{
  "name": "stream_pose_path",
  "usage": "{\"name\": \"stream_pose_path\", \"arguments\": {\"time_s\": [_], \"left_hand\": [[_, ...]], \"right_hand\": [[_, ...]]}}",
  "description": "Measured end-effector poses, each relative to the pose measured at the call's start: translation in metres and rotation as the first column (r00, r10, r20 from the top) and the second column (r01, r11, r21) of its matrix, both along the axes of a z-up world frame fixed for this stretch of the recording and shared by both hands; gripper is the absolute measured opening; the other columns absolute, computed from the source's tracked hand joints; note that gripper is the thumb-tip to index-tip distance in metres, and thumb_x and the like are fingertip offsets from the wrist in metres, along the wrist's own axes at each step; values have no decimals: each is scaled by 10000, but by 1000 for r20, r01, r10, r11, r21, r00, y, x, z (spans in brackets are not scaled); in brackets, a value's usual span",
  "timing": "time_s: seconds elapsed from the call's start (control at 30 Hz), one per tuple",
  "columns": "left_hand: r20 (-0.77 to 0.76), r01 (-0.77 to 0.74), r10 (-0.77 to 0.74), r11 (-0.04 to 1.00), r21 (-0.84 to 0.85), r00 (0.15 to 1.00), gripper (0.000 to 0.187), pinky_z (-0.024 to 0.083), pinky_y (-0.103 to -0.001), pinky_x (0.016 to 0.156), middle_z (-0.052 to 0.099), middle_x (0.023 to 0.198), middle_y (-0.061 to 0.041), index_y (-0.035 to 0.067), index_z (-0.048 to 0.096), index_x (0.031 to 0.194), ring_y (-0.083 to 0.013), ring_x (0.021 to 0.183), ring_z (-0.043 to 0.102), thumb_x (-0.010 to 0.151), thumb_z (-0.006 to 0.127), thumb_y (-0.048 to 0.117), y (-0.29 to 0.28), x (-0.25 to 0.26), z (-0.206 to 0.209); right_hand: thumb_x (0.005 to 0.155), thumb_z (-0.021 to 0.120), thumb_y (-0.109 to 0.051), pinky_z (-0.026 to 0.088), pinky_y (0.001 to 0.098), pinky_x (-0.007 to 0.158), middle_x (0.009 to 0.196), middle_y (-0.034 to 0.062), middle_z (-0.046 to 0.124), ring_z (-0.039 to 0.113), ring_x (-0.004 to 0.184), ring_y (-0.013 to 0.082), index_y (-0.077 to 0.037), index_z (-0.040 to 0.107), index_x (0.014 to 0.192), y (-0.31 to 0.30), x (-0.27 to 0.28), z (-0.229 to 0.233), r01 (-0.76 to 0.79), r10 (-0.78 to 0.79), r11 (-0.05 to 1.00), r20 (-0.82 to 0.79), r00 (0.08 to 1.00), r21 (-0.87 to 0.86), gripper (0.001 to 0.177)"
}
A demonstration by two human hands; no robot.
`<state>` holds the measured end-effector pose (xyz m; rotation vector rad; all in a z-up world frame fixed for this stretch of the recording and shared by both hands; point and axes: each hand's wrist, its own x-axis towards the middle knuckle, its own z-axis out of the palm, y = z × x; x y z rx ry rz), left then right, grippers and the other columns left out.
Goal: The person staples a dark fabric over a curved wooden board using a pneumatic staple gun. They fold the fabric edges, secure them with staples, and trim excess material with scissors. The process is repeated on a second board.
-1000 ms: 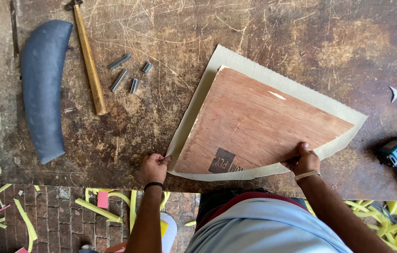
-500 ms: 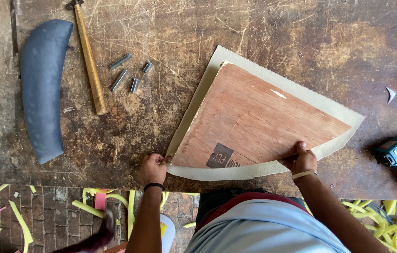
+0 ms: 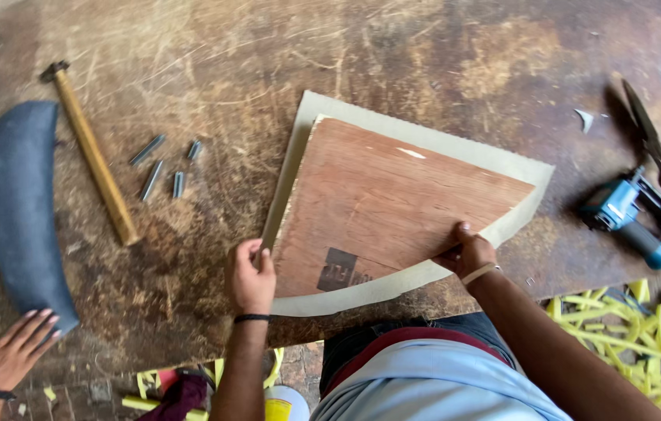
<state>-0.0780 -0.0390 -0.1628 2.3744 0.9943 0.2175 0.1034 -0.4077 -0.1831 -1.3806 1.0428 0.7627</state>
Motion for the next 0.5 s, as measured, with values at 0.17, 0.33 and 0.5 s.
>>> {"name": "stream_pose_path", "arguments": {"time_s": [0.17, 0.33, 0.5], "left_hand": [[194, 378, -377, 925, 32, 906, 211, 525, -424, 991, 723, 1142, -111, 95, 680, 1114, -265, 1119, 650, 909, 726, 116, -71, 116, 9], [181, 598, -588, 802, 0, 788, 381, 411, -491, 1155, 623, 1323, -159, 82, 635, 1194, -333, 1303, 545, 857, 788, 171, -181, 190, 20], [129, 311, -319, 947, 81, 939, 619, 226, -582, 1194, 405, 1515, -234, 74, 543, 1339, -431, 1453, 309, 847, 765, 377, -244, 250, 6]], "right_hand": [[979, 529, -280, 639, 463, 746, 1193, 242, 744, 767, 969, 328, 58, 613, 1247, -12, -13, 2, -381, 412, 869, -34, 911, 314, 440], [979, 607, -254, 605, 343, 752, 1014, 95, 838, 785, 872, 212, -141, 783, 1131, -87, 8, 23, -710, 781, 555, -21, 624, -434, 259], [833, 700, -235, 619, 411, 700, 1135, 154, 693, 741, 868, 292, -69, 611, 1314, -139, 83, 33, -410, 786, 563, 312, 533, -718, 516]]}}
